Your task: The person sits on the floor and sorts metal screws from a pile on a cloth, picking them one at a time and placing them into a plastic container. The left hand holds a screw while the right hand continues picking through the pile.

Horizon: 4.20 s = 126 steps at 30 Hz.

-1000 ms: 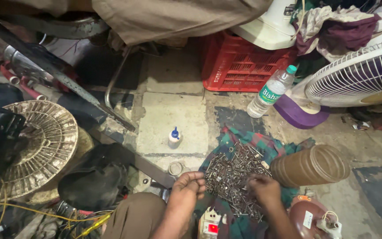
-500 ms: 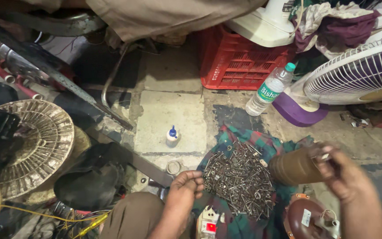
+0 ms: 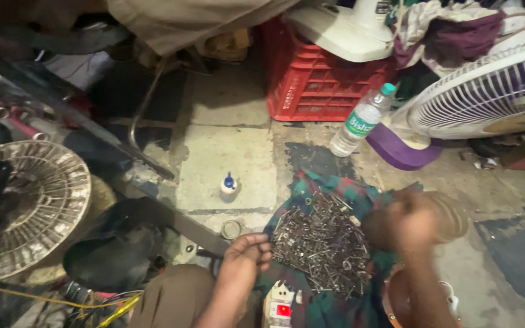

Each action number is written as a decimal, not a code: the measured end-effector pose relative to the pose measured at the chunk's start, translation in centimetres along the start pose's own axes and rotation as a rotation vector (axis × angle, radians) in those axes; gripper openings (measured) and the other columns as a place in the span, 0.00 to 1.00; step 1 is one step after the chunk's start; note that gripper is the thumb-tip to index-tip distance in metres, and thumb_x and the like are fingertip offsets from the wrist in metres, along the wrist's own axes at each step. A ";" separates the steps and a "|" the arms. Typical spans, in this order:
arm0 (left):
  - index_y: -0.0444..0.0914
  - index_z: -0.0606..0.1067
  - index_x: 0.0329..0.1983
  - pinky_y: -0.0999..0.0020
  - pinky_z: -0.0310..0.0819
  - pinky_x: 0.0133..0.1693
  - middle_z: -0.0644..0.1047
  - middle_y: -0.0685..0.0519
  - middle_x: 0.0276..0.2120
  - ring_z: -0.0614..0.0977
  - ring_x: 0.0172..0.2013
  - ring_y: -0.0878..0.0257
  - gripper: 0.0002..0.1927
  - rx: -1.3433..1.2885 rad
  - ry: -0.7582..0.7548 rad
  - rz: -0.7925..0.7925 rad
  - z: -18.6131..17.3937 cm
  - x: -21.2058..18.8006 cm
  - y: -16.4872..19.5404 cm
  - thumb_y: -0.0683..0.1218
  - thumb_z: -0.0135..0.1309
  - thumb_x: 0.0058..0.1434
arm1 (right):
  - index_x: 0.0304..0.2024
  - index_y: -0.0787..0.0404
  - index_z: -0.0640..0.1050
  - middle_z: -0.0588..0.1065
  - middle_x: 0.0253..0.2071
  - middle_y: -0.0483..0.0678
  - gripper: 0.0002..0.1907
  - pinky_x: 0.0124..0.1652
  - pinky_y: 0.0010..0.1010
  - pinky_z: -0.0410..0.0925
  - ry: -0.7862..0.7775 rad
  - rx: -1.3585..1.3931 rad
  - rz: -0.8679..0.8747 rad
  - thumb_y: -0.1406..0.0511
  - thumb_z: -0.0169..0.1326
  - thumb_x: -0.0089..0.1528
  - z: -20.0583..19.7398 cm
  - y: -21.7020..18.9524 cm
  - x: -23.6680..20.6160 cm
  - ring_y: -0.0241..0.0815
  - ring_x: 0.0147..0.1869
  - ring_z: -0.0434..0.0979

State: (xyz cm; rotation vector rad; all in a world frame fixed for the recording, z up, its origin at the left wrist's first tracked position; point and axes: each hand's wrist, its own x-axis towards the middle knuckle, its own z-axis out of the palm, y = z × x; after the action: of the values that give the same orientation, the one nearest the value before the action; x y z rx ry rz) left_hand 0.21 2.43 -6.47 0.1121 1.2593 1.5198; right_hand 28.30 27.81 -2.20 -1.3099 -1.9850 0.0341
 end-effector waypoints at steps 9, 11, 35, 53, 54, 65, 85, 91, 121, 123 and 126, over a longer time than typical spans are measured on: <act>0.34 0.78 0.49 0.70 0.76 0.40 0.81 0.51 0.38 0.81 0.37 0.64 0.12 0.017 -0.064 0.036 -0.2 -0.4 -0.2 0.40 0.46 0.67 | 0.70 0.57 0.62 0.62 0.68 0.64 0.55 0.67 0.53 0.60 -0.753 -0.594 0.490 0.34 0.60 0.52 8.1 -7.8 -12.7 0.65 0.69 0.64; 0.34 0.78 0.48 0.69 0.77 0.40 0.81 0.51 0.38 0.81 0.37 0.64 0.12 0.007 -0.062 0.016 -0.3 -0.5 -0.2 0.39 0.47 0.66 | 0.70 0.58 0.62 0.60 0.69 0.65 0.54 0.70 0.53 0.57 -0.688 -0.648 0.396 0.33 0.59 0.54 9.7 -9.1 -12.8 0.66 0.71 0.62; 0.34 0.77 0.50 0.68 0.77 0.42 0.80 0.51 0.39 0.81 0.39 0.64 0.13 0.026 -0.063 -0.003 -0.9 0.0 0.2 0.40 0.45 0.67 | 0.49 0.62 0.76 0.78 0.40 0.53 0.13 0.28 0.33 0.69 -0.297 1.379 1.319 0.60 0.49 0.68 5.3 -4.5 -7.0 0.47 0.35 0.78; 0.34 0.77 0.51 0.68 0.77 0.41 0.81 0.51 0.40 0.81 0.39 0.63 0.15 0.005 -0.098 0.042 -1.2 1.8 -1.4 0.39 0.45 0.64 | 0.65 0.67 0.69 0.71 0.65 0.62 0.32 0.64 0.52 0.63 -0.167 1.837 1.242 0.61 0.38 0.60 3.8 -7.2 -8.7 0.62 0.69 0.68; 0.34 0.77 0.51 0.68 0.78 0.41 0.81 0.50 0.40 0.81 0.39 0.63 0.15 0.005 -0.098 0.049 -1.2 1.9 -1.6 0.39 0.45 0.64 | 0.66 0.69 0.69 0.71 0.65 0.64 0.31 0.62 0.50 0.64 -0.203 2.000 1.194 0.62 0.39 0.61 4.3 -6.7 -9.0 0.64 0.68 0.68; 0.34 0.77 0.50 0.67 0.78 0.41 0.81 0.50 0.40 0.81 0.38 0.63 0.14 -0.001 -0.077 0.028 -1.4 2.6 -2.2 0.39 0.45 0.66 | 0.62 0.65 0.71 0.72 0.64 0.61 0.28 0.62 0.49 0.64 -0.208 1.989 1.197 0.61 0.40 0.61 4.6 -9.7 -8.0 0.64 0.68 0.70; 0.35 0.77 0.50 0.69 0.77 0.40 0.80 0.51 0.38 0.81 0.37 0.64 0.13 -0.019 -0.092 0.020 -0.7 1.9 -1.6 0.40 0.47 0.65 | 0.42 0.56 0.76 0.77 0.36 0.46 0.20 0.29 0.34 0.70 0.094 1.669 0.726 0.50 0.41 0.75 -3.5 3.9 2.8 0.45 0.37 0.79; 0.34 0.78 0.49 0.68 0.78 0.41 0.81 0.51 0.39 0.81 0.38 0.64 0.14 -0.022 -0.073 0.038 -0.2 0.8 -0.9 0.38 0.45 0.65 | 0.47 0.64 0.81 0.79 0.35 0.61 0.23 0.43 0.51 0.72 0.034 0.036 0.418 0.51 0.48 0.74 -5.9 5.8 3.0 0.60 0.41 0.80; 0.34 0.78 0.48 0.69 0.76 0.40 0.80 0.51 0.37 0.80 0.37 0.64 0.12 -0.029 -0.063 0.046 0.8 -1.0 0.6 0.38 0.46 0.66 | 0.53 0.56 0.80 0.84 0.44 0.52 0.22 0.45 0.39 0.77 -0.955 0.065 0.222 0.59 0.63 0.57 3.3 -2.3 -6.0 0.48 0.43 0.87; 0.33 0.78 0.48 0.68 0.76 0.40 0.80 0.50 0.37 0.80 0.37 0.63 0.12 -0.037 -0.065 0.045 0.8 -1.0 0.7 0.37 0.46 0.65 | 0.50 0.58 0.81 0.84 0.40 0.54 0.21 0.45 0.39 0.76 -0.826 -0.006 0.232 0.59 0.66 0.56 4.4 -2.8 -4.5 0.47 0.42 0.86; 0.33 0.78 0.48 0.70 0.76 0.40 0.81 0.51 0.38 0.81 0.38 0.65 0.13 -0.008 -0.069 0.072 0.8 -1.0 0.8 0.37 0.45 0.65 | 0.49 0.60 0.82 0.84 0.43 0.53 0.21 0.48 0.39 0.76 -0.715 0.046 0.352 0.58 0.66 0.57 5.2 -3.7 -2.9 0.47 0.45 0.86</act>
State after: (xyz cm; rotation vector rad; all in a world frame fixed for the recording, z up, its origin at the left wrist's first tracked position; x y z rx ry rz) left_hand 0.61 2.33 -5.06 0.2049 1.2055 1.5689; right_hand 22.92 25.66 -6.13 -1.7638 -2.2560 0.8106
